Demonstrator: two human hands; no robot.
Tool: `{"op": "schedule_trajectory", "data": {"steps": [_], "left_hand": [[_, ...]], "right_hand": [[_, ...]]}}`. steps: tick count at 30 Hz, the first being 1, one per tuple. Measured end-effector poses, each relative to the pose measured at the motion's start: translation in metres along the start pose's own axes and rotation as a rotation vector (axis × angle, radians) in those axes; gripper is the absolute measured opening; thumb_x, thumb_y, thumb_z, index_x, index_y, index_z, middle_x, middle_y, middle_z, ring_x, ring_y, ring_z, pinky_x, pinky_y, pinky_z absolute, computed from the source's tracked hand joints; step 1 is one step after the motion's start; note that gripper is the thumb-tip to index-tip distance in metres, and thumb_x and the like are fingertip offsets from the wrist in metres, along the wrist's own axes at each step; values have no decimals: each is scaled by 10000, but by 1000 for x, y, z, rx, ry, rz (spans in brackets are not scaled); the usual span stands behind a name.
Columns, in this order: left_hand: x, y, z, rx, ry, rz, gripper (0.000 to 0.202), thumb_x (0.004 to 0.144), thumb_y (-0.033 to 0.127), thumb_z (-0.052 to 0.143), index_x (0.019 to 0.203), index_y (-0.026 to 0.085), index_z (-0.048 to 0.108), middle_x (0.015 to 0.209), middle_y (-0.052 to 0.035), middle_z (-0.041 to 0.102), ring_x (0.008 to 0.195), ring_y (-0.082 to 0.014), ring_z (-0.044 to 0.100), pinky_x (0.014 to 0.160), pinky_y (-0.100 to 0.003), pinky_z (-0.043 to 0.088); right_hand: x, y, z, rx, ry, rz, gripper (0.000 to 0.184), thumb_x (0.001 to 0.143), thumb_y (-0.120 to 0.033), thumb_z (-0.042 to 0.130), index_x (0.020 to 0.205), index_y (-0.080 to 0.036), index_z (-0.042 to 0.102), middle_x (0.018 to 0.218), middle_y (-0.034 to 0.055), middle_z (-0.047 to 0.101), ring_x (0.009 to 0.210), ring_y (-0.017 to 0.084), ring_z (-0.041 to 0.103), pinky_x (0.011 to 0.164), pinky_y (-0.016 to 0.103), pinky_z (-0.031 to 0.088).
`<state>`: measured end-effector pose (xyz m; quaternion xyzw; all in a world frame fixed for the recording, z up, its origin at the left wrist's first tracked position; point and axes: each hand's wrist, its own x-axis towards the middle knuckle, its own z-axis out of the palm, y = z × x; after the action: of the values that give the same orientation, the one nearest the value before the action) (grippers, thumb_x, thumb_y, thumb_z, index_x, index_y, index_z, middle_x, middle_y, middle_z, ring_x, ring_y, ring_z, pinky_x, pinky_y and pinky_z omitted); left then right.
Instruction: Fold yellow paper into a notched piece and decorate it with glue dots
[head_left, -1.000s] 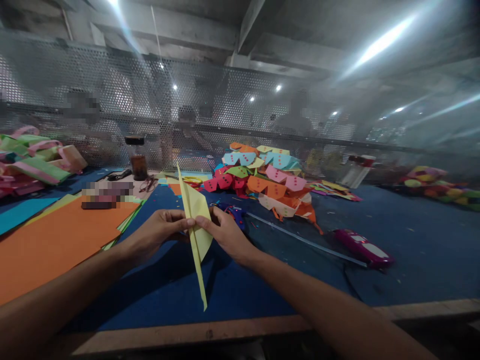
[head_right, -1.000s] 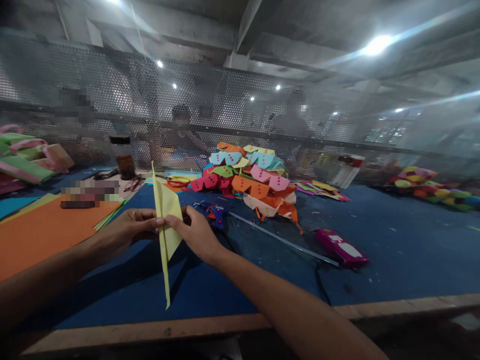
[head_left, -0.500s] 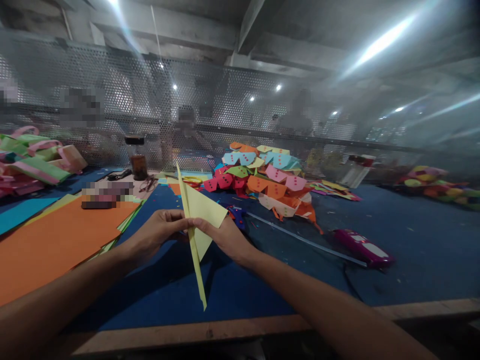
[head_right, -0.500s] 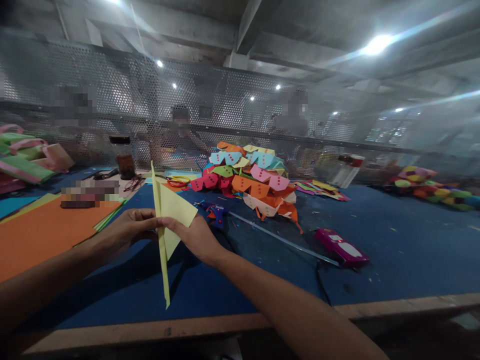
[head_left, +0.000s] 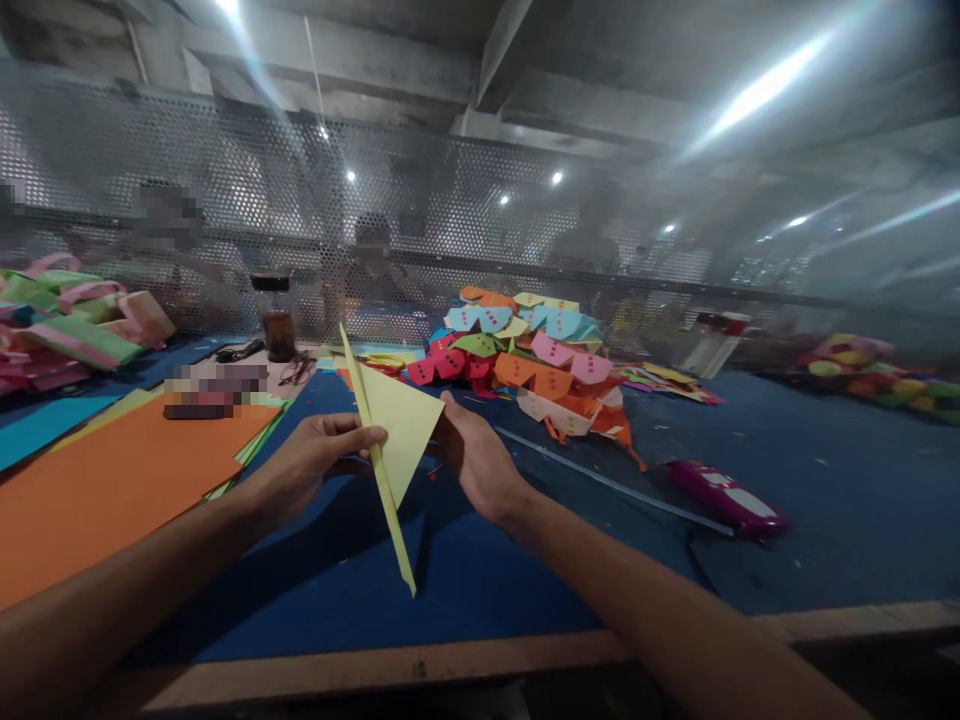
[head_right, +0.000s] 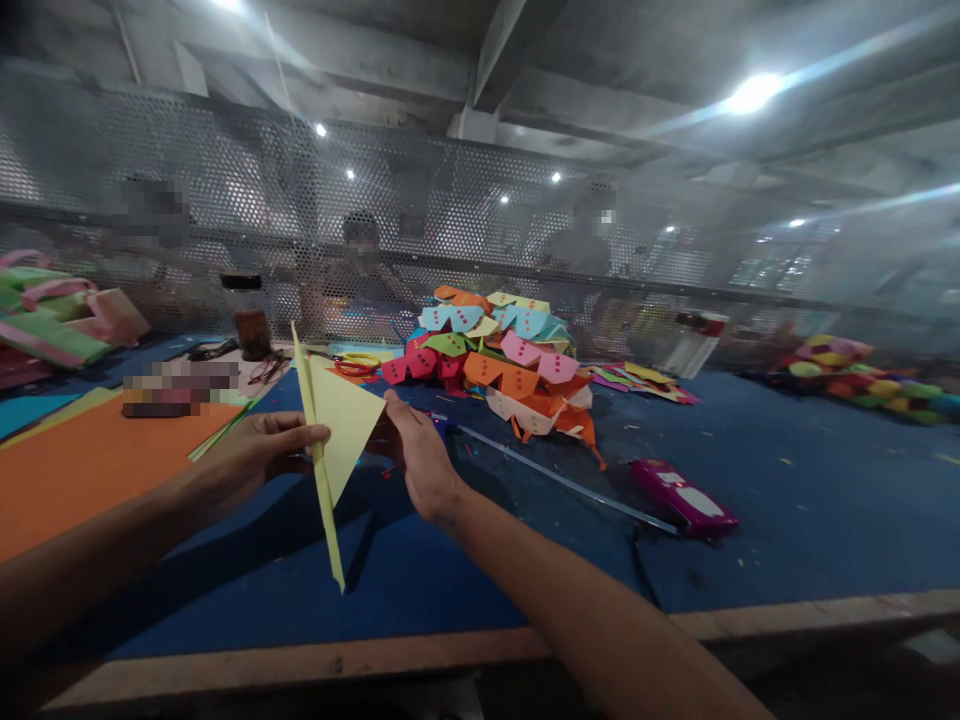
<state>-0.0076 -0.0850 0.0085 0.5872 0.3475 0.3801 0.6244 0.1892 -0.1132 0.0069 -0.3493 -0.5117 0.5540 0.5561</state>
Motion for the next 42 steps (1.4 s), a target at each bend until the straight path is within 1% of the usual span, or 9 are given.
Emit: {"op": "schedule_trajectory", "data": {"steps": [3,8,12,16,22,25,35,39,42], "left_hand": [[0,0,0,22,-14,3,286,763,421,789,901,171,788,883,-83,769,808,-189,670,765,-297,537],[1,-1,1,32,30,-1,279,729,418,810,847,166,789,850,-82,768,772,-190,669,738,-302,538],[0,-1,2,30,25,10,253,724,407,818,802,169,781,826,-60,755,757,-170,651,711,-274,526],[-1,-2,2,29,-3,18,259,725,412,821,825,177,783,825,-47,741,752,-156,624,699,-260,507],[0,-2,1,56,-30,49,255,731,421,814,710,178,738,620,4,650,590,-117,562,581,-233,442],[0,-2,2,40,-48,36,253,714,412,828,706,182,722,553,28,620,517,-104,543,553,-234,435],[0,-2,-1,6,-155,13,233,753,354,811,896,176,764,752,-27,731,670,-120,636,660,-226,487],[0,-3,-2,53,-123,25,203,763,359,800,863,185,765,764,-14,717,693,-119,625,656,-217,474],[0,-2,-1,55,-113,23,210,753,362,800,868,189,767,805,-25,733,741,-135,633,702,-235,483]], "right_hand": [[0,1,0,16,-62,39,548,821,-703,613,1025,-201,697,955,73,743,915,233,679,799,364,531],[-5,0,3,-55,-146,31,472,856,-652,618,1007,-210,680,947,48,719,894,207,658,820,334,515],[-6,-1,4,-143,-125,25,419,822,-613,685,923,-212,621,886,27,666,794,171,606,755,300,497],[-6,1,4,-230,-80,-20,416,807,-608,703,878,-212,599,842,13,622,753,157,559,703,279,471],[-6,3,4,-285,-63,-64,394,805,-585,709,884,-214,603,888,25,651,821,183,592,761,308,482],[-6,3,5,-296,-70,-61,396,801,-573,714,926,-209,619,938,39,671,863,198,610,789,324,493],[-5,1,4,-389,-35,-105,374,794,-527,714,910,-191,599,891,23,659,824,181,601,758,303,474],[-6,0,4,-412,-51,-99,345,806,-514,699,892,-200,585,848,5,642,761,166,587,707,290,467],[-6,1,4,-428,-53,-133,330,808,-500,694,867,-199,572,827,-4,627,741,157,574,695,284,461]]}}
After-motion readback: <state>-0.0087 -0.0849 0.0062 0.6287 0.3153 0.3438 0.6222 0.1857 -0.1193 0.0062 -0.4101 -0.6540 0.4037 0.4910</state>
